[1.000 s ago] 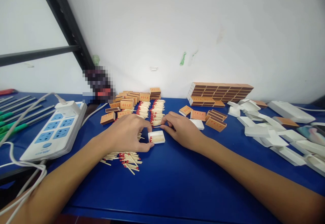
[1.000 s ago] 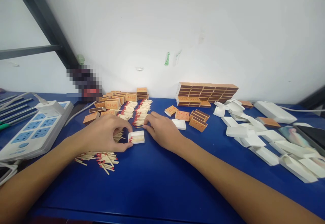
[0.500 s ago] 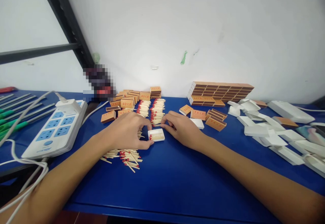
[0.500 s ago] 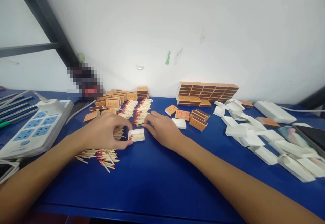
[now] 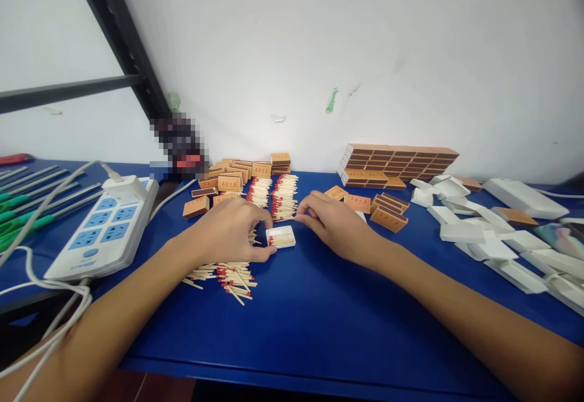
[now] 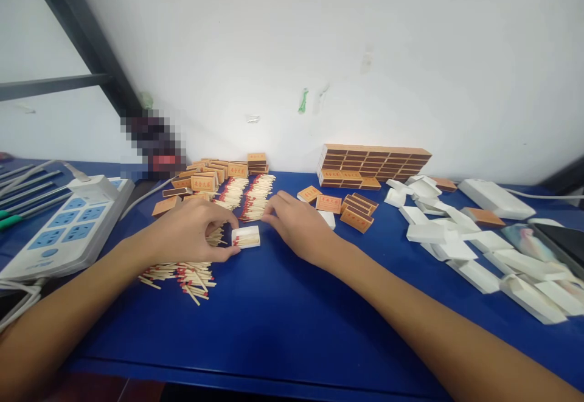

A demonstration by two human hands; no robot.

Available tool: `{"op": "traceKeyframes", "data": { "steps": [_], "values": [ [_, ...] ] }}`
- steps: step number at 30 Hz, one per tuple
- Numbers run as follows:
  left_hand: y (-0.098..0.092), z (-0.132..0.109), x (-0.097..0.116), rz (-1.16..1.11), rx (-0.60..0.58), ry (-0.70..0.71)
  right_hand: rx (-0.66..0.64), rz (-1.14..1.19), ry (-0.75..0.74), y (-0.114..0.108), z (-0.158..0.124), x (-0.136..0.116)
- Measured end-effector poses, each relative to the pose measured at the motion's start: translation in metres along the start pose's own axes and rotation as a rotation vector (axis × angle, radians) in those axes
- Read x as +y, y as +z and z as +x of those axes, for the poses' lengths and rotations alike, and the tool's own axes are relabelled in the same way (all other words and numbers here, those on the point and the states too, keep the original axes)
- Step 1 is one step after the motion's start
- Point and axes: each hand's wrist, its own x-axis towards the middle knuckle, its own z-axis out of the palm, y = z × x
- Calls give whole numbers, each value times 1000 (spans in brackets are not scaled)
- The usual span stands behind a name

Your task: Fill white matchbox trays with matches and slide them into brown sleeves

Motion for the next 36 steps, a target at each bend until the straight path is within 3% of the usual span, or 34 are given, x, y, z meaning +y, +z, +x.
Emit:
{"op": "traceKeyframes", "data": {
  "steps": [6,10,22,29,36],
  "values": [
    [-1,0,2,31,-8,-9,-36,77,-93,4,-7,-13],
    [-2,-1,3,19,-31,-17,52,148,-71,7,-1,-3],
    [-1,0,2,33,-48,-25,-2,62,-47,15,5,5],
    [1,-1,0,34,-38,0,-79,-13,-30,8,5,9],
    [0,0,3,23,-37,-11,-34,-11,-82,-8,-4,-3]
  ]
}}
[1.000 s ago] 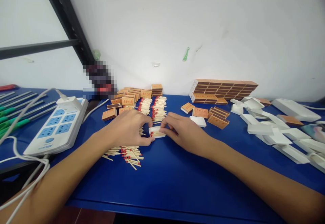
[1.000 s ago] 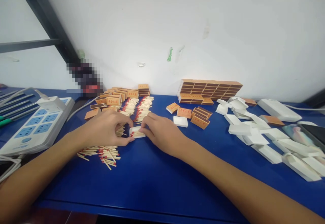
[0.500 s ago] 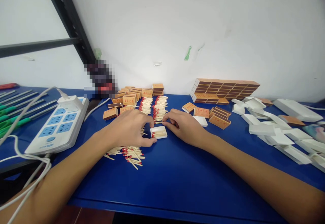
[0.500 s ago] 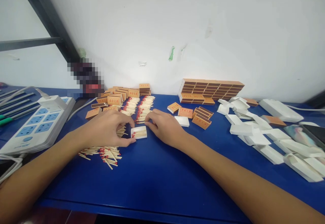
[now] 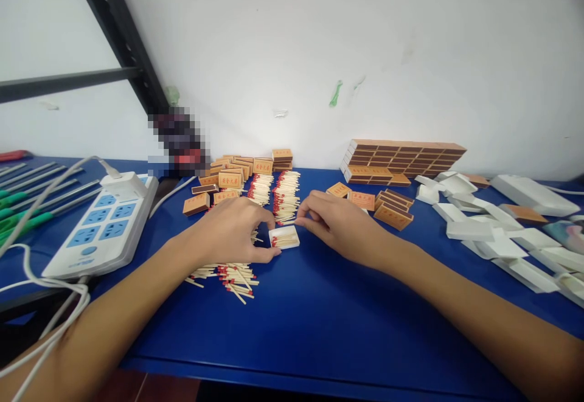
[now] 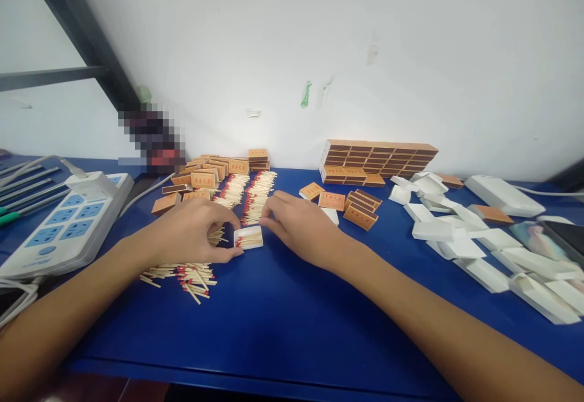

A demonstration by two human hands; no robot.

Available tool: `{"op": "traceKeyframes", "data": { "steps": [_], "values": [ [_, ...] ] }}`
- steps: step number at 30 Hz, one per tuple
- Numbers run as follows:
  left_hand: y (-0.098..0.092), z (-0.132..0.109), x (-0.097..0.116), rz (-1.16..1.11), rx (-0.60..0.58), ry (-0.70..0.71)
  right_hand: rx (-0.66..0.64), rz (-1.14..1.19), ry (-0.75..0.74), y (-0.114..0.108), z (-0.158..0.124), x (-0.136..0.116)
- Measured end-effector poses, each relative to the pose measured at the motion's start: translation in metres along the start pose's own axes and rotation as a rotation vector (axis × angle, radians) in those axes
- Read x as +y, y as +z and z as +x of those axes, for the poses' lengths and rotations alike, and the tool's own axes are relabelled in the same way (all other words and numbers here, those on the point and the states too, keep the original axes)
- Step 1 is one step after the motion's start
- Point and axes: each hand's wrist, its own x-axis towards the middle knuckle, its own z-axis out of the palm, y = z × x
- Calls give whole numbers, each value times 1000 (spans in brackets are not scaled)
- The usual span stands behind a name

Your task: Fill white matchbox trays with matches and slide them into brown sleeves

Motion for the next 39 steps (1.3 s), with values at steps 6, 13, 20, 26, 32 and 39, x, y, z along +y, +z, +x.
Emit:
{"op": "traceKeyframes", "data": {
  "steps": [6,13,20,26,32,39],
  "values": [
    [0,-1,-1,7,17,22,-60,45,-44,7,-5,-15],
    [1,-1,0,-3,19,9,27,203,-51,13,0,-5],
    [0,-1,-1,-8,4,1,58,121,22,26,9,7],
    [0,-1,-1,3,16,-1,64,100,37,23,5,10],
    [0,0,-1,8,11,9,6,84,23,19,3,13],
    [1,0,-2,25,8,3,-33,5,71,11,3,16]
  ]
}}
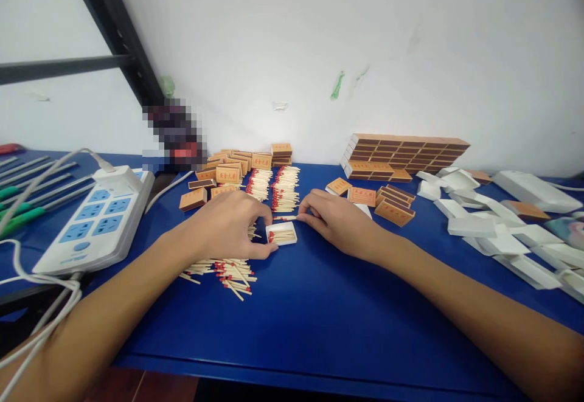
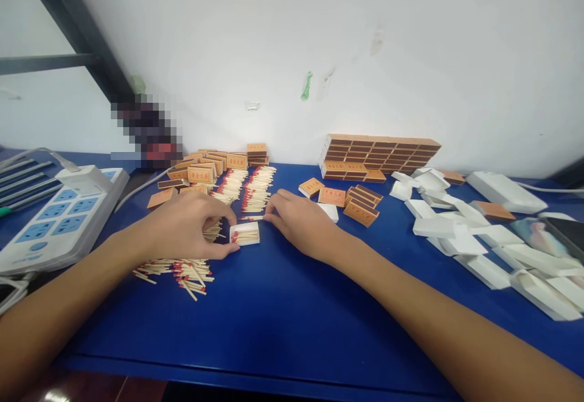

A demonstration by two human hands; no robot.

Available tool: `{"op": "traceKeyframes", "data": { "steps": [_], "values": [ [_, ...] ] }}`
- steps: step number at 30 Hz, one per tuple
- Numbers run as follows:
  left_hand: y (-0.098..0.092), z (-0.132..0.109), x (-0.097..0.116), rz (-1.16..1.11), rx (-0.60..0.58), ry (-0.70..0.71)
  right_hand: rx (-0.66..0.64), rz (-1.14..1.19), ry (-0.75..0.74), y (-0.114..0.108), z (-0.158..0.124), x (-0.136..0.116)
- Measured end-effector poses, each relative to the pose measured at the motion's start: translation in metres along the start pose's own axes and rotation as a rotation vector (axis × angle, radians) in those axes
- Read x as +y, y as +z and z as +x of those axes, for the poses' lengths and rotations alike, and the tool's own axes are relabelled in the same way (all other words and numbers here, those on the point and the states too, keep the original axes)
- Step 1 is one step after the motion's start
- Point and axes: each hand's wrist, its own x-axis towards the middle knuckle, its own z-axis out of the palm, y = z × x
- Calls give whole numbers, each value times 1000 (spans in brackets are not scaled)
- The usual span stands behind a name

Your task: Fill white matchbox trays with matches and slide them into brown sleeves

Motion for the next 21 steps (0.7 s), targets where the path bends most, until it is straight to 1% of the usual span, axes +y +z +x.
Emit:
{"op": "traceKeyframes", "data": {
  "steps": [4,7,9,10,13,16,18,21],
  "values": [
    [0,0,0,-9,-1,-6,69,39,-32,-6,-4,-13],
    [0,0,0,-6,-3,-4,21,52,-64,-4,-9,-25],
    [0,0,1,-4,0,0,-9,61,-76,-2,-11,-30],
    [0,0,2,-2,2,4,-5,76,-81,-1,-11,-30],
    [-1,-1,2,-9,3,10,81,148,-88,3,-7,-25],
    [-2,-2,2,-22,14,21,159,172,-60,6,-2,-15],
    [-2,-2,1,-26,18,33,152,159,-42,8,1,-9],
    [-2,-2,2,-36,12,36,97,140,-29,13,2,-6]
  ]
}}
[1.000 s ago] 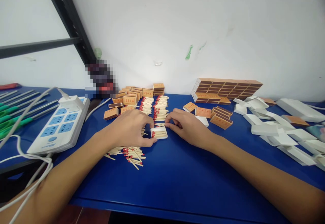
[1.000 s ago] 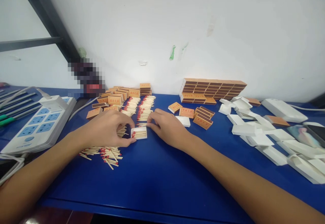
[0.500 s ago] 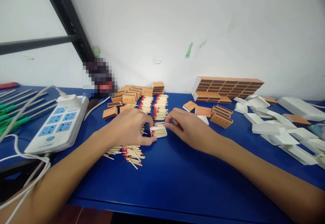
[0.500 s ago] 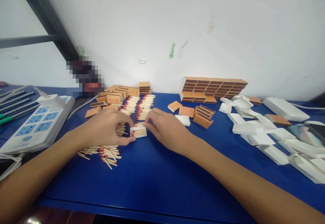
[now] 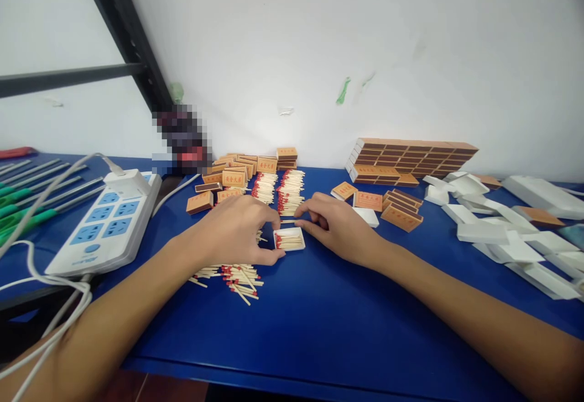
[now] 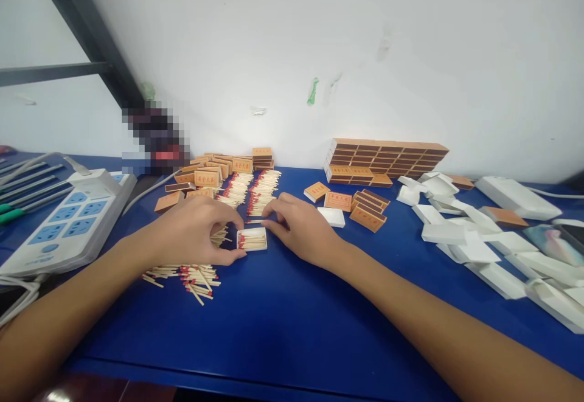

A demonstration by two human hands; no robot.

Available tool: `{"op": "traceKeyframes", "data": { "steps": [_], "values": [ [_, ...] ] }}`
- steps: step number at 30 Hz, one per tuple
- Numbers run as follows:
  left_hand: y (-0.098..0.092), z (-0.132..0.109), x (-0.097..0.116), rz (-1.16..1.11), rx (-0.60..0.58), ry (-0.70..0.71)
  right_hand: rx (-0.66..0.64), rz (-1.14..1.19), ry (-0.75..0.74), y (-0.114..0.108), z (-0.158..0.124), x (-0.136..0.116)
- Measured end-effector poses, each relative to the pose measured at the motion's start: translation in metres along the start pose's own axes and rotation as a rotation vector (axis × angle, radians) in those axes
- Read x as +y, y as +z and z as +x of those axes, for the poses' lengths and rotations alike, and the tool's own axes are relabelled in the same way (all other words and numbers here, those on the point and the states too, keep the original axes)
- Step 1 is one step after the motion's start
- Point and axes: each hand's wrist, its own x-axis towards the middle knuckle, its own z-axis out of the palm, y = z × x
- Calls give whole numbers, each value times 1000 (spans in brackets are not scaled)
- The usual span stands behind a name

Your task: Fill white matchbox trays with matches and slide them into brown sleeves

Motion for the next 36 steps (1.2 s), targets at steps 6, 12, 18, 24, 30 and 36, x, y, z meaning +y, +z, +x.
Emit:
{"op": "traceKeyframes", "data": {
  "steps": [6,12,18,24,30,36],
  "values": [
    [-1,1,1,9,-8,-19,-60,-59,52,0,0,1],
    [0,1,-1,8,-7,-19,-33,-86,20,-7,-2,4],
    [-2,2,1,16,-13,-25,-40,-58,23,0,-2,-3],
    [0,2,-1,10,3,-10,-11,-86,72,4,2,-7],
    [1,3,-1,27,-8,-23,-52,-94,108,0,2,-4],
    [0,3,-3,6,-13,-27,-4,-10,-1,-12,-3,-15]
  ]
}}
